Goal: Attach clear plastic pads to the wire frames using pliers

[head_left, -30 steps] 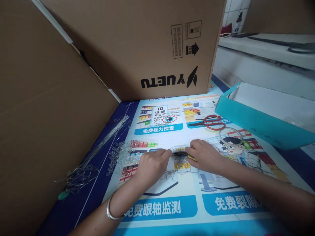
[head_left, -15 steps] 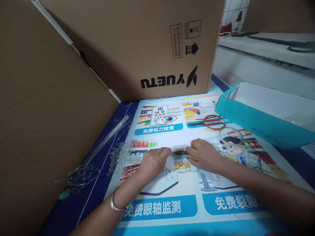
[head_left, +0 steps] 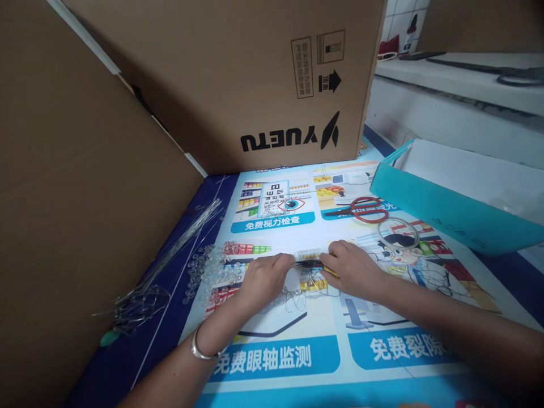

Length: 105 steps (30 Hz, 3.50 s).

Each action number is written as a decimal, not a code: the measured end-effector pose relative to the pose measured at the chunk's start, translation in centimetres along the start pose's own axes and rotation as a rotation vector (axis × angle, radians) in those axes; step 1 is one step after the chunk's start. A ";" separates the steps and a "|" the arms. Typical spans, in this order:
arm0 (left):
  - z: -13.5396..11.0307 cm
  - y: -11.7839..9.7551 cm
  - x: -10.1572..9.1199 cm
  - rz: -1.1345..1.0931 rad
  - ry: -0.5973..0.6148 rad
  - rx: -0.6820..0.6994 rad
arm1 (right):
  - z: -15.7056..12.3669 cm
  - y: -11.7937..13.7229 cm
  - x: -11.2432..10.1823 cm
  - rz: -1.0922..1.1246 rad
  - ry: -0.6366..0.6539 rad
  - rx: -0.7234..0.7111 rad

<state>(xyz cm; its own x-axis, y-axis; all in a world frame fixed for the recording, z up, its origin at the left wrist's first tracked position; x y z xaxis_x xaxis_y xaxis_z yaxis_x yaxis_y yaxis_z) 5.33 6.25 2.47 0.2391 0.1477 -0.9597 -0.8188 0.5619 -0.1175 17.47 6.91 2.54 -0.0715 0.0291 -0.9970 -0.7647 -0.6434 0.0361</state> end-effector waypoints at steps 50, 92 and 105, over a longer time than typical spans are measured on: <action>0.2 0.7 0.0 -0.174 0.034 -0.061 | -0.2 -0.4 0.4 0.104 0.035 0.047; -0.4 -2.0 -1.0 0.066 0.002 0.357 | -0.1 0.1 -1.3 -0.002 -0.078 -0.106; -0.8 -2.5 -1.2 0.101 -0.047 0.441 | 0.1 -0.4 -1.0 0.009 0.014 -0.077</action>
<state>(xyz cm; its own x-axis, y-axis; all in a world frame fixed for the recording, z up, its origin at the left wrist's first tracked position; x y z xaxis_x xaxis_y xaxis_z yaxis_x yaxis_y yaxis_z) 6.67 3.96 3.71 0.2018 0.2506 -0.9468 -0.5413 0.8342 0.1054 17.80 7.20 3.48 -0.0689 0.0128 -0.9975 -0.7123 -0.7007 0.0402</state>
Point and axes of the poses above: each hand's wrist, its own z-axis towards the middle knuckle, its own x-axis out of the palm, y = z × x, the point moved 10 cm from there along z, towards the middle knuckle, and after that the axes turned 4 degrees about -z, right-handed, at the moved point
